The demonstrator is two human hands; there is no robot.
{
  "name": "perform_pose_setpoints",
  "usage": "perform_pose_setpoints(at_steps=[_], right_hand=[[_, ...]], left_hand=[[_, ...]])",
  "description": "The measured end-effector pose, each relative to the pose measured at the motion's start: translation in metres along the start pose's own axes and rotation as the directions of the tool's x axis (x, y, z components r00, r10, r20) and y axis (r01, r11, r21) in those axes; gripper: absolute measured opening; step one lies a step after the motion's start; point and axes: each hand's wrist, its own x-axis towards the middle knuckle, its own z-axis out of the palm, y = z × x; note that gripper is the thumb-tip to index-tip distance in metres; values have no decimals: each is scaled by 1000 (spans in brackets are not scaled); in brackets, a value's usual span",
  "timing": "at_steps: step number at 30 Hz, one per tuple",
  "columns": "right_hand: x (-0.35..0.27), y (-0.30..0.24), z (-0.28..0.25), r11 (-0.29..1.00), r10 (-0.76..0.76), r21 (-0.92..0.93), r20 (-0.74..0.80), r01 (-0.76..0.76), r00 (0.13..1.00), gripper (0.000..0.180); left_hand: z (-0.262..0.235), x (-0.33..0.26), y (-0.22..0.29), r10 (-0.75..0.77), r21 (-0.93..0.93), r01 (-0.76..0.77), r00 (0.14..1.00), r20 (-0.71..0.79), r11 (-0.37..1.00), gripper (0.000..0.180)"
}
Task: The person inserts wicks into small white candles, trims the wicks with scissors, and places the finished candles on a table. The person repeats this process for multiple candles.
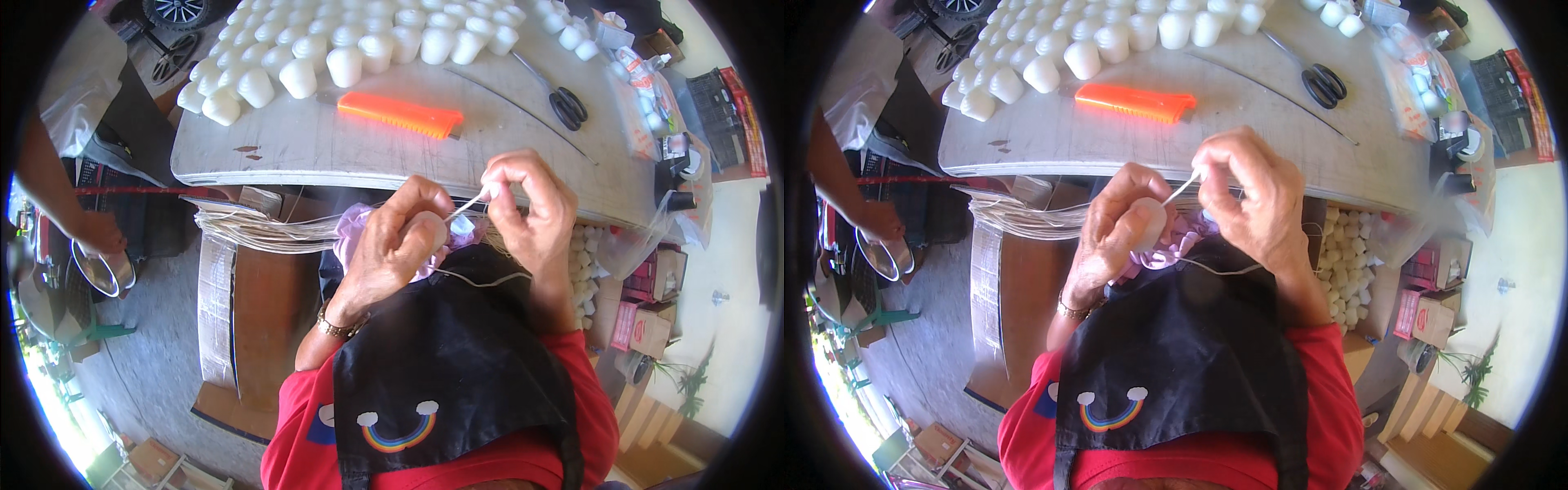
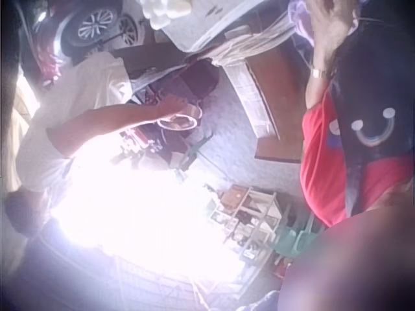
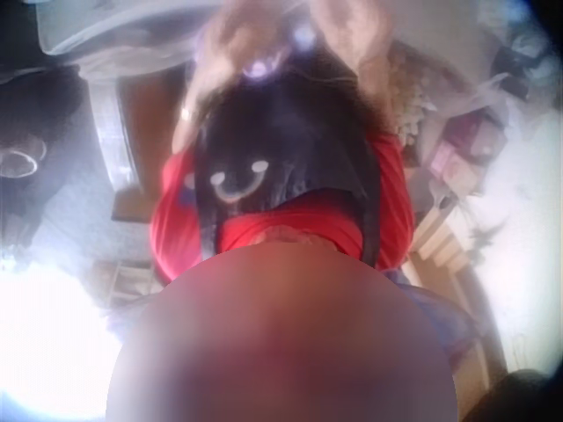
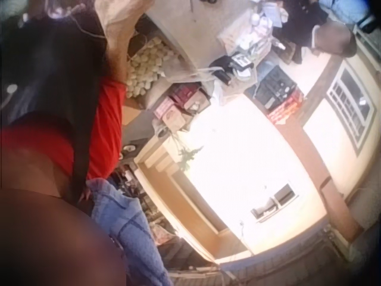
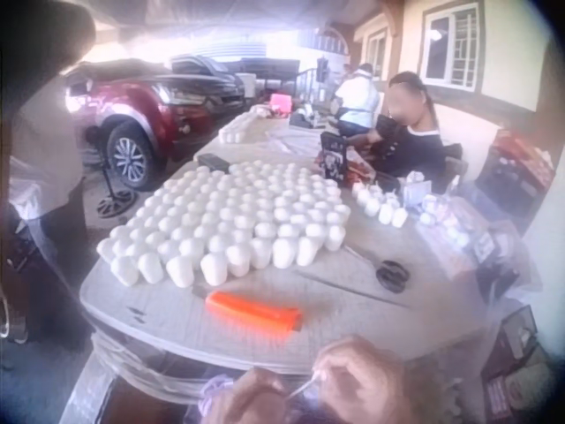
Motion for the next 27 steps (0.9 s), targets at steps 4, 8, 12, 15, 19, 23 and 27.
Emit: perform_pose_setpoints(at_steps=[4,8,12,15,19,23,27], right_hand=[[-3,7,6,998,-4,-64,-62,0,998,17],[-14,-3,9,983,-114,-145,-26,110,993,18],[-16,-11,4,927,-303,-234,-14,292,953,17],[-12,-12,2,941,-239,-260,-62,216,969,15],[-11,-15,6,999,37,-10,-3,-37,999,15],[-14,-13,14,978,144,145,48,-150,988,16],[-17,-12,16,971,129,198,53,-137,990,17]], left_hand=[[-1,1,-13,14,-332,-10,1000,10,943,15],[-5,6,-17,17,-578,14,999,48,816,22],[1,7,-13,-43,-291,29,998,-45,956,19],[5,9,-7,246,352,-217,968,-40,910,14],[4,7,2,200,347,-166,978,-63,923,12],[2,3,3,-107,-54,98,978,-177,994,13],[3,4,-6,-131,-241,86,975,-177,967,10]])
